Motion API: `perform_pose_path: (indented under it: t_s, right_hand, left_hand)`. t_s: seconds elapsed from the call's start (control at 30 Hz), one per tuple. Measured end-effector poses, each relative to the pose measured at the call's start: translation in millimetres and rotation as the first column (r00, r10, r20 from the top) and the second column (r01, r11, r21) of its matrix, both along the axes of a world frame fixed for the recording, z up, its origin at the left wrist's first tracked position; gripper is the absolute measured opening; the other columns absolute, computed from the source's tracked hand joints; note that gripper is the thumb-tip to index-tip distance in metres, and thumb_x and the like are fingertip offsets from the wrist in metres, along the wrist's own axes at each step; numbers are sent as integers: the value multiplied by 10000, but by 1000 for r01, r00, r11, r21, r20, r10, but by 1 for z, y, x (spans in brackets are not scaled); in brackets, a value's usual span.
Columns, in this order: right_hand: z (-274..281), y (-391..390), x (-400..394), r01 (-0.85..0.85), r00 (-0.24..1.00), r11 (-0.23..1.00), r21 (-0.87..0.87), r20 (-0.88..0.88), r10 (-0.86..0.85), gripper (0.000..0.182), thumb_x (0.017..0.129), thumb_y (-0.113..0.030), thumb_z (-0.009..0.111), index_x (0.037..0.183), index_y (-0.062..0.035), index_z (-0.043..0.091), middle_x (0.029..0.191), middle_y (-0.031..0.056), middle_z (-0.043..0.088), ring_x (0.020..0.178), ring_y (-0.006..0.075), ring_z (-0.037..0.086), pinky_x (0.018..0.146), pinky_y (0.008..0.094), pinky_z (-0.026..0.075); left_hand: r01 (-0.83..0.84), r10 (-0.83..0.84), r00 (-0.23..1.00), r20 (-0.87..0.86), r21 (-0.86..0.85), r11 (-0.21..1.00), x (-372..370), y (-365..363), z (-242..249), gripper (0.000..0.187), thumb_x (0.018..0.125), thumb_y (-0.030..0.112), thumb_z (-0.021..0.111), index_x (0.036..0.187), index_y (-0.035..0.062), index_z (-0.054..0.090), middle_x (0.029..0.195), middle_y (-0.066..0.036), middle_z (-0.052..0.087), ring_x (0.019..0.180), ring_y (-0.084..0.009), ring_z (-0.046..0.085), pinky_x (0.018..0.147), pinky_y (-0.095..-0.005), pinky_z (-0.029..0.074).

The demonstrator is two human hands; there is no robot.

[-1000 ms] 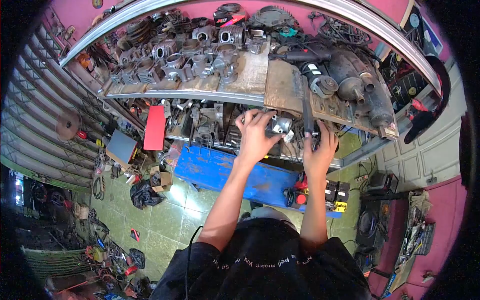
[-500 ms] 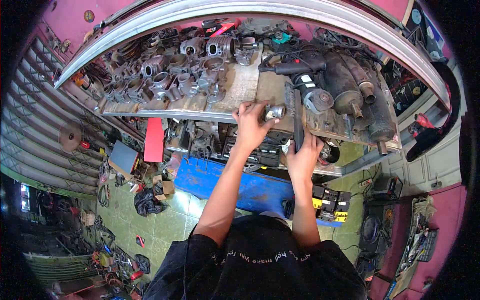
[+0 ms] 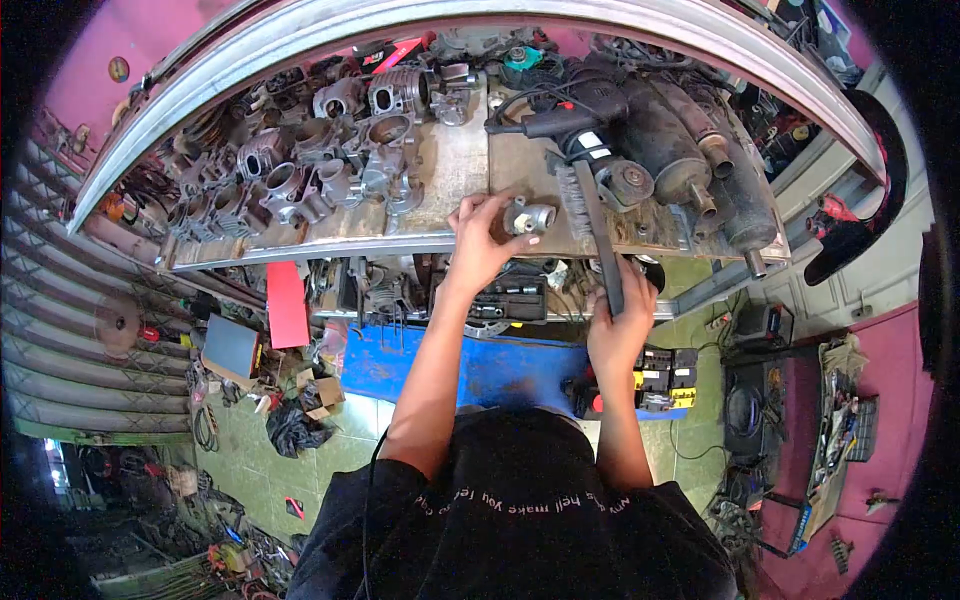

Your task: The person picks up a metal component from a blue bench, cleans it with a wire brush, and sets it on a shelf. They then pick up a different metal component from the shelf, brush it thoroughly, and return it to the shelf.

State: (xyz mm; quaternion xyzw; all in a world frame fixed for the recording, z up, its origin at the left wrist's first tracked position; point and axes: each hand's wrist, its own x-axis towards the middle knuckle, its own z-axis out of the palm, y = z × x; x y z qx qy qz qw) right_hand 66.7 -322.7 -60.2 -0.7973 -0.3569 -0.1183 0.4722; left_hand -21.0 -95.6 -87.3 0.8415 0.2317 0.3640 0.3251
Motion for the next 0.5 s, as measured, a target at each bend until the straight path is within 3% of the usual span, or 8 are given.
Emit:
perform_pose_path:
  t_s: [0.07,0.23,0.5]
  right_hand:
    - [15,-7,-12,16,997,1000,-19,73,-14,624,768,110,640,1379,-20,644,1333,175,658,1222,418,557,1125,495,412]
    - [28,-13,-34,42,976,996,-81,216,-23,743,684,157,593,1395,-46,666,1364,129,670,1271,386,549,1135,464,436]
    - [22,-9,-37,56,982,992,-110,184,-35,750,679,165,596,1394,-51,659,1374,125,666,1255,379,554,1132,459,439]
  left_hand:
    - [-20,22,1000,-13,114,993,-1,1,-8,765,671,362,963,1340,93,707,1227,-111,705,1265,-307,532,1117,-492,298]
    - [-24,28,999,-30,149,989,3,-3,0,748,650,364,965,1305,92,728,1240,-104,695,1263,-308,526,1103,-510,290]
    - [46,-45,999,-11,149,988,16,4,6,695,626,320,963,1262,133,752,1267,-77,690,1239,-318,499,1091,-512,275]
